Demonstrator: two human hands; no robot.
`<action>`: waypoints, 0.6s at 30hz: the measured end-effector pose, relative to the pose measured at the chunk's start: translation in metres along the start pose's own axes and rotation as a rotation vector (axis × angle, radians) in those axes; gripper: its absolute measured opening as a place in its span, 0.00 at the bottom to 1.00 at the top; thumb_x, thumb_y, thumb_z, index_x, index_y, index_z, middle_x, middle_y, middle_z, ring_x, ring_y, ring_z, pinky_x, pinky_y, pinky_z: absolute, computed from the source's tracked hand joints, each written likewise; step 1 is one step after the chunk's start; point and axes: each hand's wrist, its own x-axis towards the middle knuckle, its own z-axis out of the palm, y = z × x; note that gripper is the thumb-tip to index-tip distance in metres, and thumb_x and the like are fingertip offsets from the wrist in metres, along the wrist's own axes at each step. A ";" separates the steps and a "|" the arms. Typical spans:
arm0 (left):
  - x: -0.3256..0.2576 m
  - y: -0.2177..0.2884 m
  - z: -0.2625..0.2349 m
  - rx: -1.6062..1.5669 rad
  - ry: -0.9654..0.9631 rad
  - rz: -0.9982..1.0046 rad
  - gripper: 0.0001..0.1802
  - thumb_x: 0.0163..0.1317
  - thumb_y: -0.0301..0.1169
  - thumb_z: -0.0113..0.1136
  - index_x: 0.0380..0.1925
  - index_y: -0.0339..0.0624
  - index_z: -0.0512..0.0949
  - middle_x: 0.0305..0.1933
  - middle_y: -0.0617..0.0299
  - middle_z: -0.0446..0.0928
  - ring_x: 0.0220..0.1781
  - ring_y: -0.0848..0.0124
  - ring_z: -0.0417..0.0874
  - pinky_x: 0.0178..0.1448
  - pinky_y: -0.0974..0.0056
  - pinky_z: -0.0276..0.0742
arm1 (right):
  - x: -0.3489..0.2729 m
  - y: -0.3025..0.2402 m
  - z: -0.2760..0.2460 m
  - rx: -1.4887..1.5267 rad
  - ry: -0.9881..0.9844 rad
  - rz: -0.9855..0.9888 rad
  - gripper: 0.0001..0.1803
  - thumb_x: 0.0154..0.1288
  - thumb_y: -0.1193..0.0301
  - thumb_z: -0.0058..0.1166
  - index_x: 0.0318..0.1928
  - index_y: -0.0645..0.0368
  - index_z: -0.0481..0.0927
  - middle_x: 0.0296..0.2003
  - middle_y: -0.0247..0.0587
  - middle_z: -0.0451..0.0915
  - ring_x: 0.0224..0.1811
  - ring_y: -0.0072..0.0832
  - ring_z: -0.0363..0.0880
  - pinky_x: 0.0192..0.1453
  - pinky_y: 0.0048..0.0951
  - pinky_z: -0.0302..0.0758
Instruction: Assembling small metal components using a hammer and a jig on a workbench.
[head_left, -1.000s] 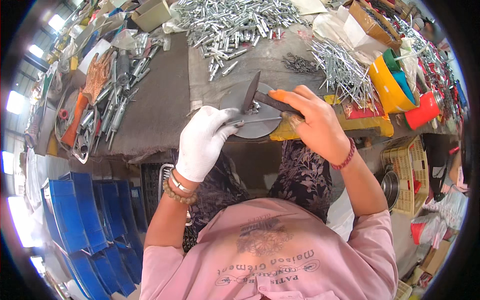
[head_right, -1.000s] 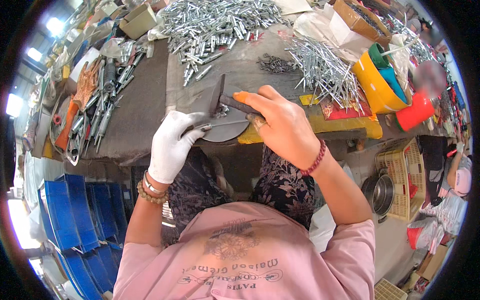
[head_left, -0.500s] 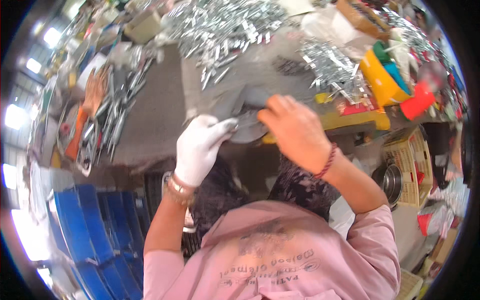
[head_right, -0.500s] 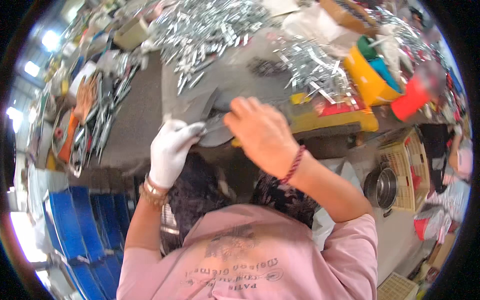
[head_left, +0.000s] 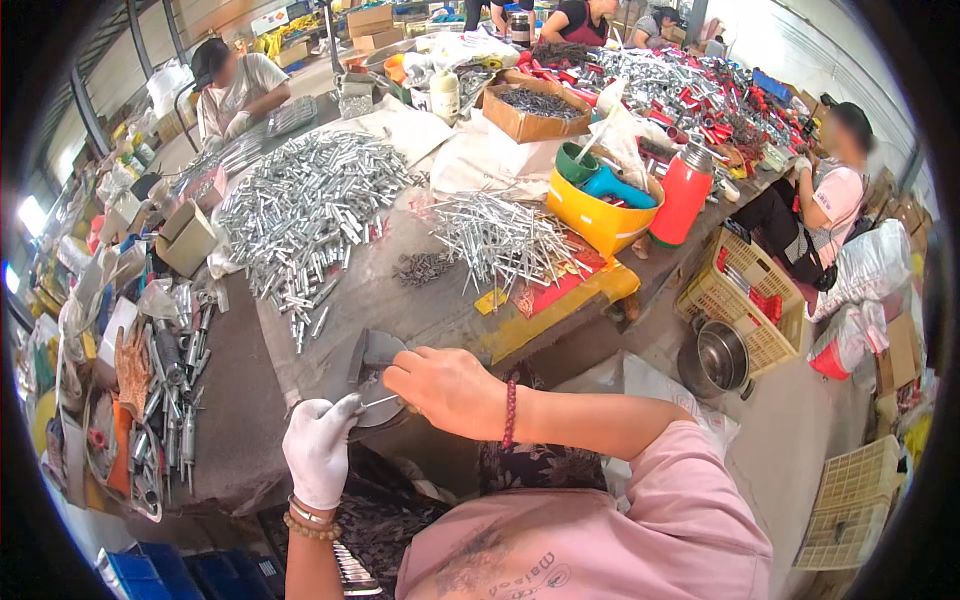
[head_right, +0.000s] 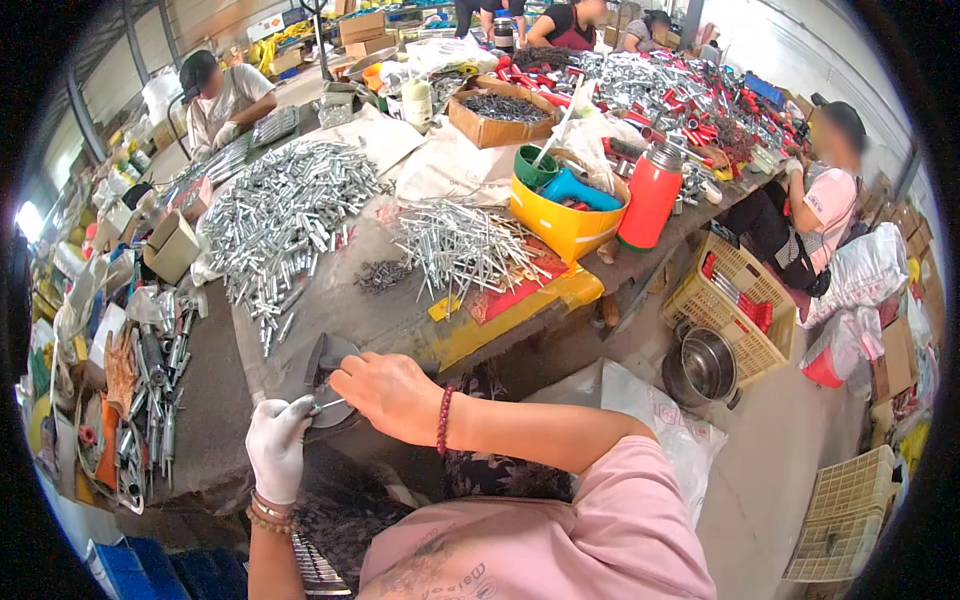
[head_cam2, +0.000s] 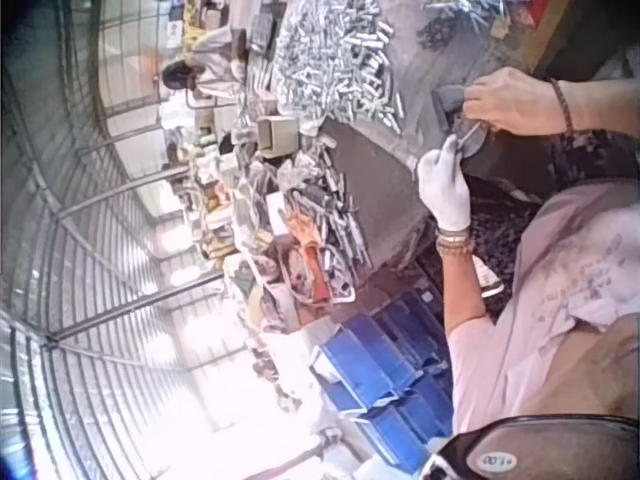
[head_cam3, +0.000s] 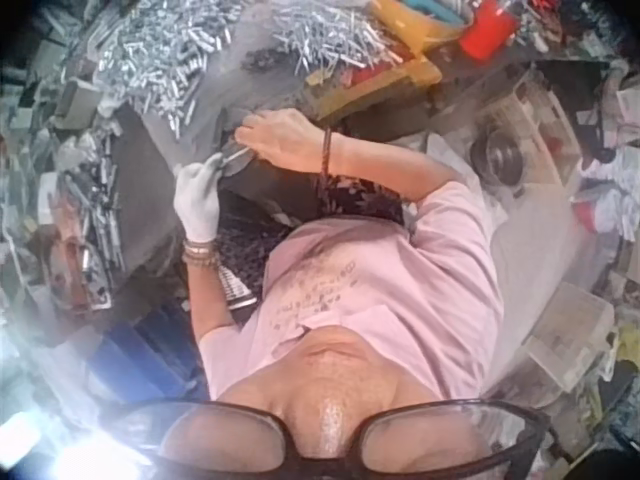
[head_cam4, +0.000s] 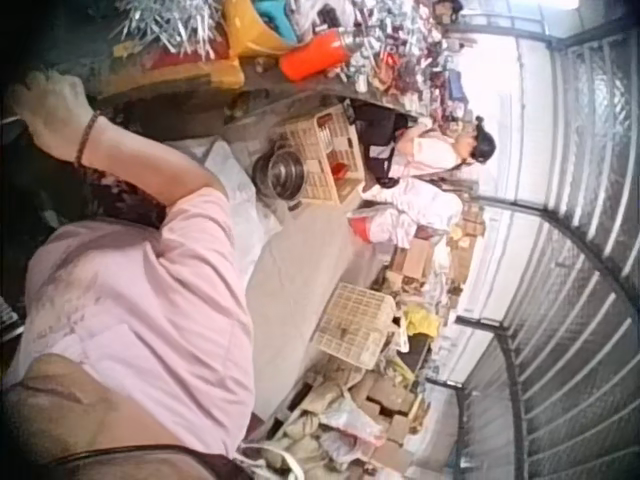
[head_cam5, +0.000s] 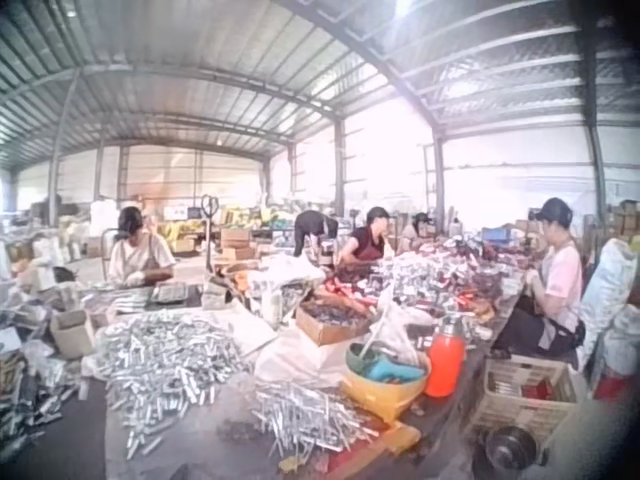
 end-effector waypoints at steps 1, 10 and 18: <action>0.001 0.001 0.001 -0.001 0.008 0.003 0.19 0.57 0.24 0.77 0.51 0.49 0.91 0.39 0.57 0.80 0.43 0.55 0.84 0.46 0.54 0.81 | 0.001 0.002 0.001 -0.024 0.003 -0.035 0.13 0.60 0.74 0.65 0.45 0.55 0.79 0.42 0.40 0.79 0.45 0.39 0.84 0.48 0.41 0.83; 0.000 0.001 -0.001 0.018 0.005 0.007 0.20 0.57 0.23 0.76 0.51 0.50 0.91 0.40 0.57 0.80 0.43 0.55 0.84 0.47 0.54 0.81 | 0.001 0.004 0.002 -0.118 -0.005 -0.124 0.06 0.66 0.70 0.59 0.42 0.54 0.82 0.41 0.38 0.80 0.47 0.37 0.84 0.51 0.38 0.82; -0.003 0.001 0.000 0.036 0.013 0.011 0.20 0.58 0.24 0.76 0.52 0.52 0.91 0.40 0.58 0.80 0.43 0.56 0.84 0.47 0.54 0.81 | 0.008 0.017 0.003 -0.142 0.124 0.032 0.12 0.65 0.70 0.61 0.49 0.53 0.82 0.44 0.38 0.79 0.51 0.40 0.81 0.55 0.42 0.78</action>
